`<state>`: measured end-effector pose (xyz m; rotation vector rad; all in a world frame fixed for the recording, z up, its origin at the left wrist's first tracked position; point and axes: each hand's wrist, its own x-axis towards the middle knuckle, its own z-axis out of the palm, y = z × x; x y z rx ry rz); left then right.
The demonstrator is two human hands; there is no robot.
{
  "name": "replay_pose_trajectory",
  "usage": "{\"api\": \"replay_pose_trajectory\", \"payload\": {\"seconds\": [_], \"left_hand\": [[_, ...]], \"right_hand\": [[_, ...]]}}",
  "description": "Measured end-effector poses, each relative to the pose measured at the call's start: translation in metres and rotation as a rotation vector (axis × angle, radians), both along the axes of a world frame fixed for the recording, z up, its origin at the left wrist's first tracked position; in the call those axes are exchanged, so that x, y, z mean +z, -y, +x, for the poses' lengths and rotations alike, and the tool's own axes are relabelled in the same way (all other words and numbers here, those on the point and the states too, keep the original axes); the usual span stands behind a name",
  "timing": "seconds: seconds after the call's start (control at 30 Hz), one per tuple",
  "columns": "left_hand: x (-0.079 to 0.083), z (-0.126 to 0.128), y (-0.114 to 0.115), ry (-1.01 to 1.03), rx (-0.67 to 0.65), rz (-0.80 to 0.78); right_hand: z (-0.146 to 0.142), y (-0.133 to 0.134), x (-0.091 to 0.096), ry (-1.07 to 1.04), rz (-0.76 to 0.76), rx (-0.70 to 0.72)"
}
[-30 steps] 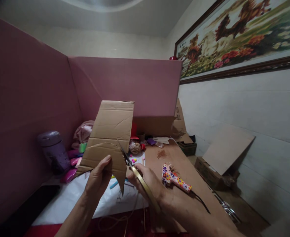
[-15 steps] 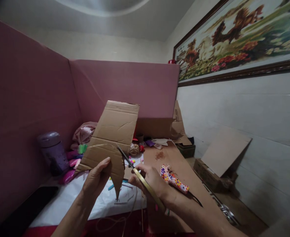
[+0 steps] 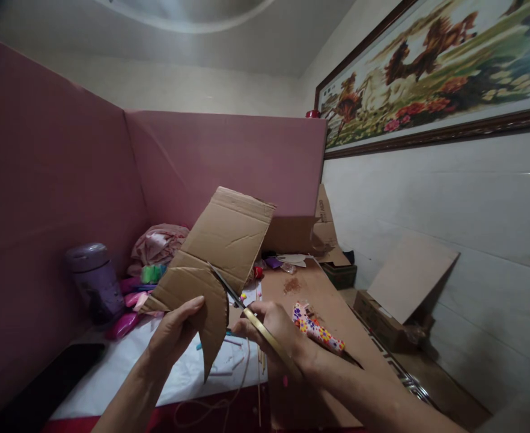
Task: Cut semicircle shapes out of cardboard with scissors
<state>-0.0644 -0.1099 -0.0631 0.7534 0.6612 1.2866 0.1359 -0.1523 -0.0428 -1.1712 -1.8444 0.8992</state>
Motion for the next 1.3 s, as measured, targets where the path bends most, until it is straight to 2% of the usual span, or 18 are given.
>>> {"api": "replay_pose_trajectory", "payload": {"seconds": [0.1,0.27,0.37,0.63,0.83,0.87,0.93,1.0,1.03,1.13,1.3], "left_hand": [[-0.001,-0.002,-0.002,-0.026,-0.021,0.010],[-0.006,-0.009,-0.007,-0.084,-0.091,0.048],[-0.008,-0.011,-0.009,-0.115,-0.126,0.072],[-0.008,-0.013,-0.008,-0.170,-0.139,0.067],[-0.009,-0.014,-0.006,-0.195,-0.128,0.036],[-0.008,-0.015,-0.007,-0.202,-0.126,0.029],[-0.007,-0.018,-0.008,-0.215,-0.121,0.016],[-0.004,-0.022,-0.009,-0.225,-0.109,0.005],[-0.002,-0.024,-0.010,-0.231,-0.103,0.000],[0.002,-0.028,-0.012,-0.252,-0.089,-0.008],[0.003,-0.029,-0.010,-0.287,-0.082,-0.007]], "right_hand": [[0.004,0.000,0.003,0.046,0.016,-0.022],[0.007,-0.003,0.021,-0.014,-0.310,0.037],[0.005,-0.005,0.025,-0.040,-0.398,0.021],[0.003,-0.009,0.013,0.025,-0.301,0.028],[-0.002,-0.004,0.016,0.109,-0.061,-0.046],[-0.002,-0.004,0.017,0.121,-0.069,-0.049],[0.002,-0.003,0.020,0.105,-0.222,-0.014],[0.010,-0.002,0.026,0.029,-0.413,0.105],[0.015,0.000,0.029,-0.012,-0.457,0.171],[0.028,0.004,0.039,-0.016,-0.416,0.281],[0.030,0.004,0.046,0.044,-0.401,0.210]]}}
